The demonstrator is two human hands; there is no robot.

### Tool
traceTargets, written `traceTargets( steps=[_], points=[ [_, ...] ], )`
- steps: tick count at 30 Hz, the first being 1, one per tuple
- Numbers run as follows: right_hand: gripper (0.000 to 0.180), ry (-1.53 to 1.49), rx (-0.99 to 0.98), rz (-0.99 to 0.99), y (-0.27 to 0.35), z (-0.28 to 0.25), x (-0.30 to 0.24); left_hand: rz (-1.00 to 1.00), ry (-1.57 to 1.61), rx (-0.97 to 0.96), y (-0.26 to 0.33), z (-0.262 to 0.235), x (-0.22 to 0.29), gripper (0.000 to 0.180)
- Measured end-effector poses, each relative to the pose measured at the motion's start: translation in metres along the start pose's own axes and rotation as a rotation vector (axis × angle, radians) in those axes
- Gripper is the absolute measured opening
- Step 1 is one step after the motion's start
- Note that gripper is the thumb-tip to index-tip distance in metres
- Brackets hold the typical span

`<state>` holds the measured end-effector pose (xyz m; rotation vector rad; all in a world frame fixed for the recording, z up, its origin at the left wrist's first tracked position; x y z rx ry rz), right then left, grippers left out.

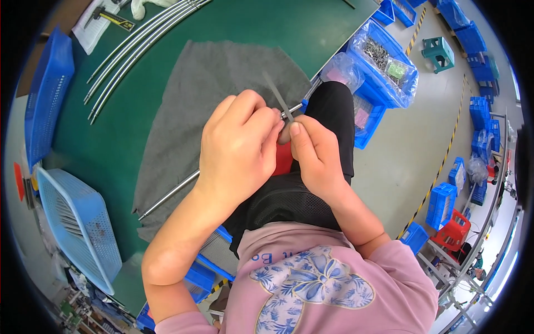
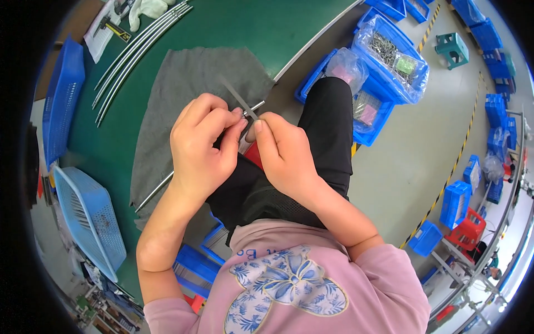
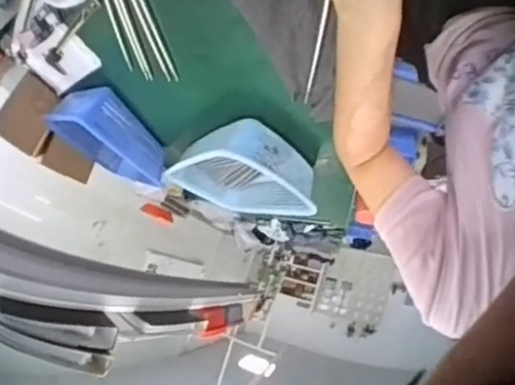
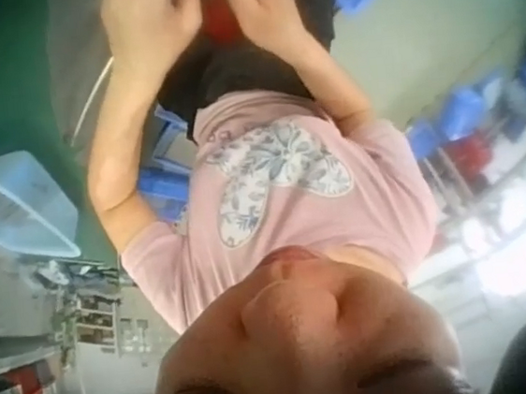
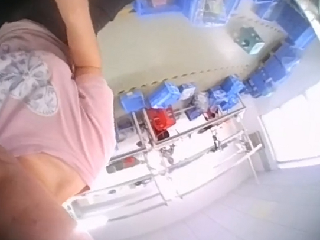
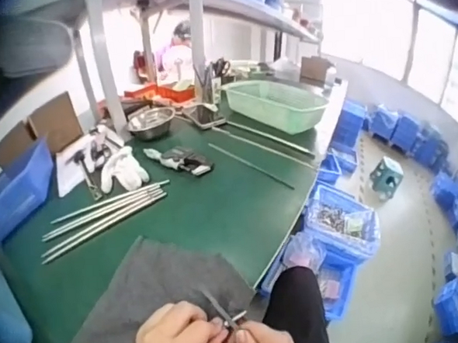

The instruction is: Manually filing and polishing the end of a metal rod at a workbench.

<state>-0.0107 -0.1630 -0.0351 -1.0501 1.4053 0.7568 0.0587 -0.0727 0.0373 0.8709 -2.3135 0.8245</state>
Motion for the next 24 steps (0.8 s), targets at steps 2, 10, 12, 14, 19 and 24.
traceTargets(
  steps=[2, 10, 12, 14, 19, 24],
  points=[
    [0.021, 0.002, 0.01, 0.029, 0.013, 0.001, 0.009, -0.005, 0.032, 0.021, 0.0, 0.0, 0.001, 0.015],
    [0.024, 0.081, -0.039, 0.098, 0.008, -0.005, 0.007, 0.007, 0.057, 0.063, 0.0, -0.002, 0.001, 0.016],
    [0.024, 0.036, -0.01, 0.126, 0.02, -0.006, 0.011, -0.015, 0.064, 0.037, 0.002, 0.002, 0.0, 0.015],
    [0.024, 0.064, -0.045, 0.124, 0.012, -0.009, 0.009, -0.01, 0.059, 0.046, 0.0, 0.001, 0.0, 0.015],
    [0.025, 0.155, -0.037, 0.078, 0.008, -0.009, 0.004, -0.02, 0.055, 0.017, 0.002, 0.004, -0.002, 0.014],
    [0.026, 0.096, -0.075, 0.112, 0.005, -0.01, 0.005, -0.012, 0.057, 0.016, 0.001, 0.004, -0.001, 0.014]
  ],
)
Point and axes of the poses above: each hand's wrist, its own y-axis away from the middle knuckle, its own z-axis out of the palm, x = y × z, the point moved 9 cm from there along -y, towards the middle knuckle, and after that the axes turned 12 degrees about -z, right-handed, at the moved point
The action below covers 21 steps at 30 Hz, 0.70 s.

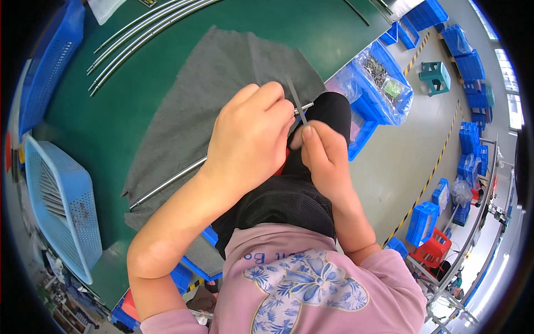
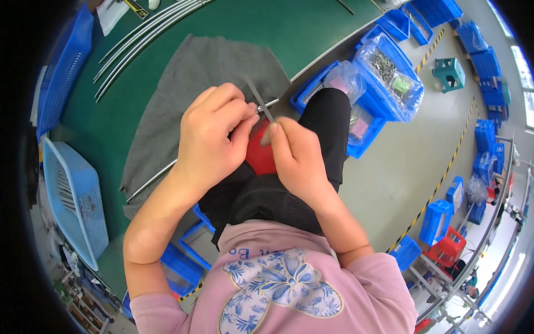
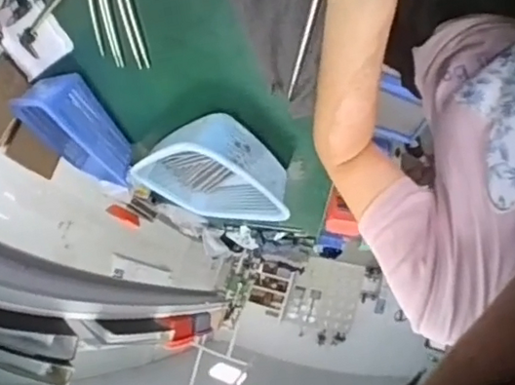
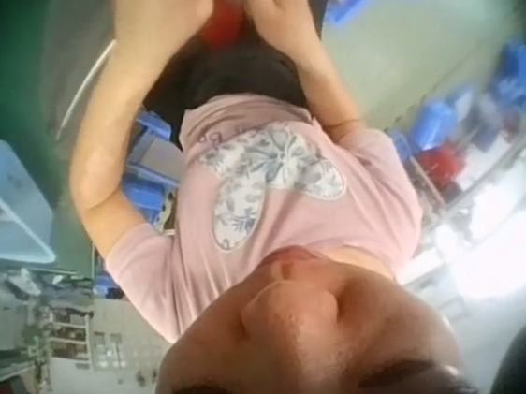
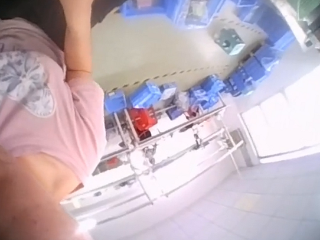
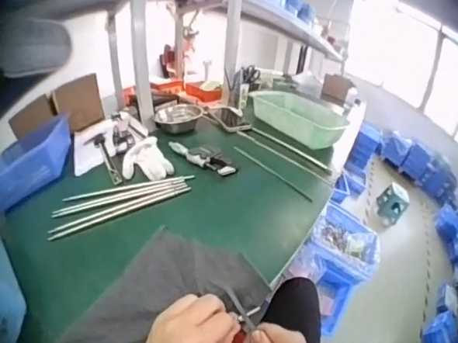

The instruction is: Manually filing and polishing the end of a metal rod at a workbench.

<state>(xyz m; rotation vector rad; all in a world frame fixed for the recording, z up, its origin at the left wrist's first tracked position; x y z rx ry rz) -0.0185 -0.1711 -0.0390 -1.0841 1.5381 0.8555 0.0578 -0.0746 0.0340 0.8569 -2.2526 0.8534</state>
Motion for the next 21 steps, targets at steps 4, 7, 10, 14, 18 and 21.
traceTargets(
  steps=[4, 7, 10, 14, 18, 21],
  points=[
    [0.026, 0.021, -0.023, 0.037, 0.008, 0.0, 0.005, -0.008, -0.003, 0.001, 0.001, 0.001, -0.002, 0.013],
    [0.027, 0.002, -0.055, 0.029, 0.01, -0.003, 0.001, 0.013, 0.01, -0.014, 0.002, 0.003, 0.002, 0.013],
    [0.027, -0.045, -0.039, 0.018, -0.005, 0.003, -0.004, 0.024, -0.024, -0.007, 0.001, 0.001, 0.002, 0.014],
    [0.027, 0.0, -0.025, 0.071, 0.016, -0.004, 0.011, 0.034, -0.012, 0.018, -0.003, -0.001, 0.002, 0.016],
    [0.027, -0.027, -0.041, 0.019, -0.004, 0.002, -0.003, 0.015, -0.045, -0.017, -0.001, 0.0, 0.003, 0.014],
    [0.027, -0.01, -0.036, 0.056, 0.012, -0.001, 0.008, 0.007, -0.029, -0.025, 0.0, 0.003, 0.002, 0.014]
  ],
)
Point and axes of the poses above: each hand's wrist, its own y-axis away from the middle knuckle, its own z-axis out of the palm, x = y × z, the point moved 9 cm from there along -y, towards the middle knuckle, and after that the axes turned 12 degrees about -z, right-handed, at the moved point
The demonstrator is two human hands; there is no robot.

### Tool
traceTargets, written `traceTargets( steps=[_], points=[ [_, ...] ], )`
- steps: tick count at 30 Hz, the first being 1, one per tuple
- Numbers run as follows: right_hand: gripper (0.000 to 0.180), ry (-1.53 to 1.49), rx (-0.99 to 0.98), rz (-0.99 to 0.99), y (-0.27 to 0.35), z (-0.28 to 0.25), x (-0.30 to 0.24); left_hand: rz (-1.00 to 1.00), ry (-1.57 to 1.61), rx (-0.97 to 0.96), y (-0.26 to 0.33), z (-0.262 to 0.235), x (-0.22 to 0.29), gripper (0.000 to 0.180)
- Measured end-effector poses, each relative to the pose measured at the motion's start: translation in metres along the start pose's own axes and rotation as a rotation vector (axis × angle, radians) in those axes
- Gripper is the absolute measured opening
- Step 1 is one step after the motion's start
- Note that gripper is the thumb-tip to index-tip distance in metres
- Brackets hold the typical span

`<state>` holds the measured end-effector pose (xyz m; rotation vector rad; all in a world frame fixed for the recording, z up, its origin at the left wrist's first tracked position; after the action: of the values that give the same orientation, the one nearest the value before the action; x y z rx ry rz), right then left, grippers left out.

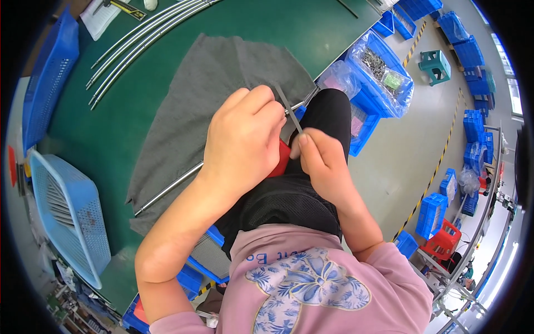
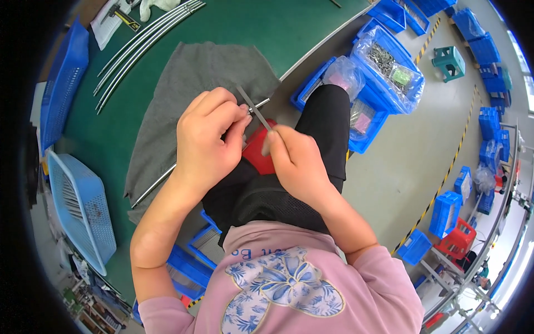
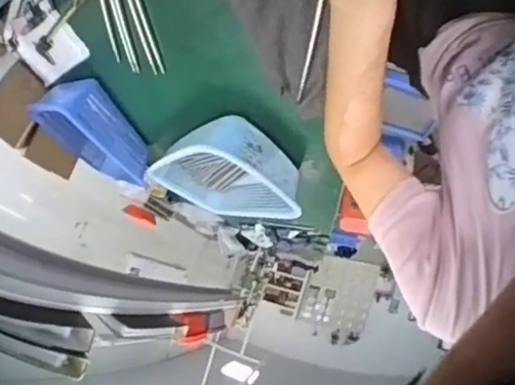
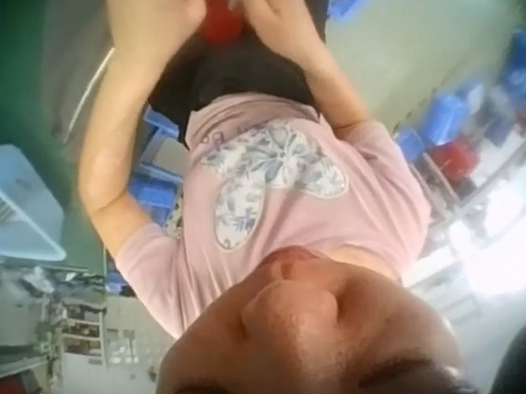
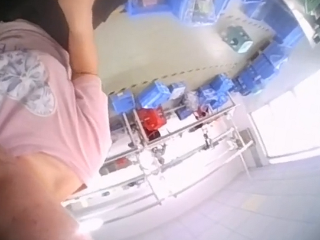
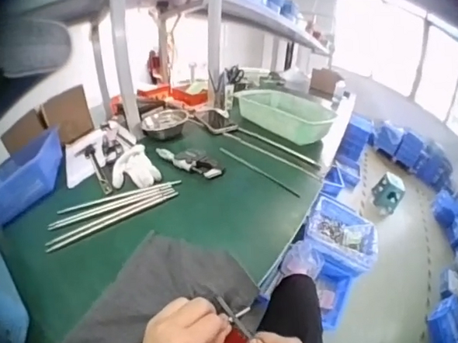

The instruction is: Manually filing and polishing the end of a metal rod at a workbench.

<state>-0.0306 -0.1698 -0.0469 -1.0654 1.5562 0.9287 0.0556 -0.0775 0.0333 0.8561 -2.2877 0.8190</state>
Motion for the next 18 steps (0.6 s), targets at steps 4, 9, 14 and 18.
traceTargets(
  steps=[4, 9, 14, 18],
  points=[
    [0.027, -0.044, -0.028, -0.01, -0.009, 0.0, -0.011, 0.02, -0.018, -0.001, -0.002, -0.002, 0.003, 0.015],
    [0.027, 0.052, -0.06, 0.064, 0.001, -0.001, -0.002, -0.005, -0.006, 0.009, 0.0, -0.001, 0.0, 0.016],
    [0.025, -0.04, -0.019, 0.003, -0.007, -0.001, -0.012, 0.027, -0.024, -0.002, -0.002, -0.002, 0.003, 0.016],
    [0.026, 0.056, -0.04, -0.01, 0.0, -0.003, -0.011, 0.024, -0.017, 0.013, -0.001, -0.002, 0.001, 0.015]
  ],
)
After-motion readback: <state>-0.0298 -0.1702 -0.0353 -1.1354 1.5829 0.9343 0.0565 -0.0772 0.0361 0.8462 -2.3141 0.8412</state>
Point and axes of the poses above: each hand's wrist, its own y-axis away from the middle knuckle, its own z-axis out of the palm, x = y × z, the point moved 9 cm from there along -y, towards the middle knuckle, and after that the axes turned 12 degrees about -z, right-handed, at the moved point
